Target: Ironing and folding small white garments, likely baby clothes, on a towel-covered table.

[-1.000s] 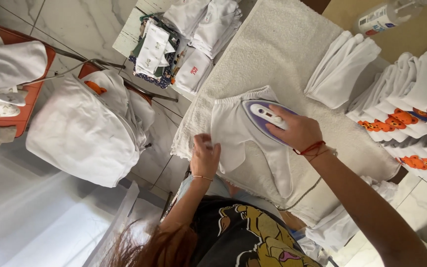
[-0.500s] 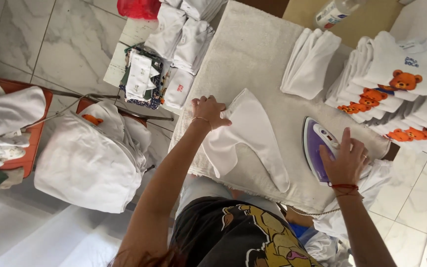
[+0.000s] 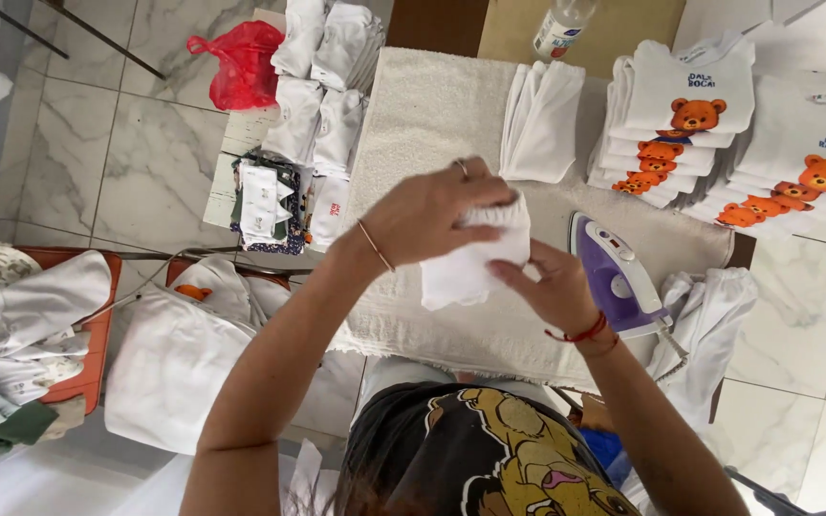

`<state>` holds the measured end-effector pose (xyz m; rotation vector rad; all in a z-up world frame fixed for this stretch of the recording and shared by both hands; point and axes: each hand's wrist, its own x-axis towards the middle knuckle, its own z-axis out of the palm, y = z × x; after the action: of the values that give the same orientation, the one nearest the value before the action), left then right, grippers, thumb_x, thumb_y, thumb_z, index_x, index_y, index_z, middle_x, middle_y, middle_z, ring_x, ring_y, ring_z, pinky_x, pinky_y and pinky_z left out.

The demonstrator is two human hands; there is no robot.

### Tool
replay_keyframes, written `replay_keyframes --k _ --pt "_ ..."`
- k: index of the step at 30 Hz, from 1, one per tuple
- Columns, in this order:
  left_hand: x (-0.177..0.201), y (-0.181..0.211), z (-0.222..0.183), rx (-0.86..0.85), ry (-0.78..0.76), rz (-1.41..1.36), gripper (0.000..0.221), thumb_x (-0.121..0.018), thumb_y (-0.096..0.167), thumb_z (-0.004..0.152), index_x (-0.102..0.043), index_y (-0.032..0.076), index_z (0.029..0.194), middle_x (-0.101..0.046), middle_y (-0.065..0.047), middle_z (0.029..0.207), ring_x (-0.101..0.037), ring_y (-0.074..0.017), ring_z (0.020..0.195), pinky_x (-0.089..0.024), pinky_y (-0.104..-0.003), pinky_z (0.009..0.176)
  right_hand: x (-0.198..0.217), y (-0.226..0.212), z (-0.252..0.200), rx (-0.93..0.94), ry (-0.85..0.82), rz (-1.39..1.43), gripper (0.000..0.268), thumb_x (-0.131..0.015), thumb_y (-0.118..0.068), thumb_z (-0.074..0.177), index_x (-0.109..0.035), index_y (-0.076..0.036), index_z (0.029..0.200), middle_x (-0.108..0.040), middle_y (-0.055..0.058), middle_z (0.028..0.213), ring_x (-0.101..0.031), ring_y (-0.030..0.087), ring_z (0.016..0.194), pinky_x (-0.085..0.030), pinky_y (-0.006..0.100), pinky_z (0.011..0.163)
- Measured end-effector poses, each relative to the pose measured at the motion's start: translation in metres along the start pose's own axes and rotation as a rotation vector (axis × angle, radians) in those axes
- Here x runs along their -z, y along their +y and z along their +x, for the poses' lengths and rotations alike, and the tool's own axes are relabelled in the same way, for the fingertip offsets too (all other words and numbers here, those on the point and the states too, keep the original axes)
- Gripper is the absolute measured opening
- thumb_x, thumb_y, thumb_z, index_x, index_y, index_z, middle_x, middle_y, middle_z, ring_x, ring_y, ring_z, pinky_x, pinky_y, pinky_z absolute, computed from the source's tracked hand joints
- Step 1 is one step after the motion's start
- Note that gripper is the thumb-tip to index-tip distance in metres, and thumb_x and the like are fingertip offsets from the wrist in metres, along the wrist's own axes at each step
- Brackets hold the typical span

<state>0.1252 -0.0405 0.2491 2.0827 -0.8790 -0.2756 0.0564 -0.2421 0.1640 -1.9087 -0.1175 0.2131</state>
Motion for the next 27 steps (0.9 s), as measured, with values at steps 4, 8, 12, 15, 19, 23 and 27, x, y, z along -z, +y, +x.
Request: replay_keyframes --k 4,8,12,15,19,23,27 --pt "0.025 0.021 0.000 -0.050 0.193 0.246 0.025 -0.065 0.010 0.074 -0.056 0.015 0.097 -0.049 -0.005 0.093 -0.056 -0.0301 0.069 -0.048 -0.043 0.061 0.008 -0.036 0.040 0.092 0.091 -0.060 0.015 -0.071 -0.017 0.075 -0.065 -0.011 0.087 -0.064 0.004 0.078 -0.061 0.012 0.081 -0.044 0.029 0.078" --pt "0.006 0.037 -0.027 -0.271 0.479 0.458 0.005 -0.058 0.021 0.080 -0.061 0.018 0.082 -0.059 0.002 0.099 -0.057 -0.0191 0.071 -0.046 -0.032 0.058 0.011 -0.062 0.049 0.413 0.130 -0.064 0.014 -0.067 0.000 0.075 -0.066 -0.008 0.086 -0.063 0.006 0.085 -0.060 0.021 0.082 -0.045 0.034 0.080" --pt "-0.049 0.031 -0.087 -0.330 0.588 0.626 0.009 -0.063 0.024 0.078 -0.061 0.022 0.069 -0.062 0.004 0.102 -0.057 -0.0121 0.084 -0.041 -0.027 0.070 -0.003 -0.030 0.034 0.616 0.073 -0.147 0.023 -0.064 0.003 0.071 -0.069 -0.013 0.087 -0.064 0.002 0.090 -0.059 0.022 0.088 -0.044 0.034 0.082" --pt "-0.106 -0.002 -0.140 -0.219 0.565 0.681 0.009 -0.058 0.024 0.080 -0.057 0.023 0.071 -0.060 0.007 0.109 -0.055 -0.0096 0.096 -0.034 -0.029 0.081 -0.035 0.027 0.004 0.695 -0.008 -0.275 0.023 -0.061 -0.003 0.072 -0.068 -0.017 0.088 -0.064 0.000 0.093 -0.059 0.022 0.088 -0.041 0.035 0.082" --pt "-0.156 -0.042 -0.206 -0.020 0.341 0.675 0.013 -0.064 0.014 0.079 -0.057 0.019 0.089 -0.054 0.006 0.118 -0.048 -0.0124 0.105 -0.027 -0.035 0.092 -0.058 0.094 -0.024 0.541 -0.410 -0.658 0.014 -0.057 -0.015 0.077 -0.066 -0.019 0.087 -0.058 -0.004 0.107 -0.049 0.017 0.102 -0.030 0.042 0.091" --pt "-0.171 -0.045 -0.221 0.411 0.425 0.467 0.016 -0.051 0.008 0.073 -0.059 0.022 0.071 -0.055 0.006 0.108 -0.052 -0.0165 0.092 -0.032 -0.038 0.081 -0.059 0.091 0.030 0.373 -0.348 -0.683 0.029 -0.045 0.000 0.078 -0.060 -0.011 0.100 -0.055 0.007 0.112 -0.053 0.022 0.098 -0.046 0.036 0.082" --pt "-0.175 -0.063 -0.195 1.106 0.453 0.115 0.039 -0.051 0.039 0.078 -0.047 0.017 0.110 -0.057 -0.004 0.104 -0.052 -0.0300 0.097 -0.037 -0.048 0.078 -0.053 0.088 0.107 0.100 -0.172 -0.792 0.048 -0.042 0.007 0.079 -0.042 -0.007 0.124 -0.034 0.015 0.131 -0.045 0.037 0.107 -0.047 0.045 0.078"
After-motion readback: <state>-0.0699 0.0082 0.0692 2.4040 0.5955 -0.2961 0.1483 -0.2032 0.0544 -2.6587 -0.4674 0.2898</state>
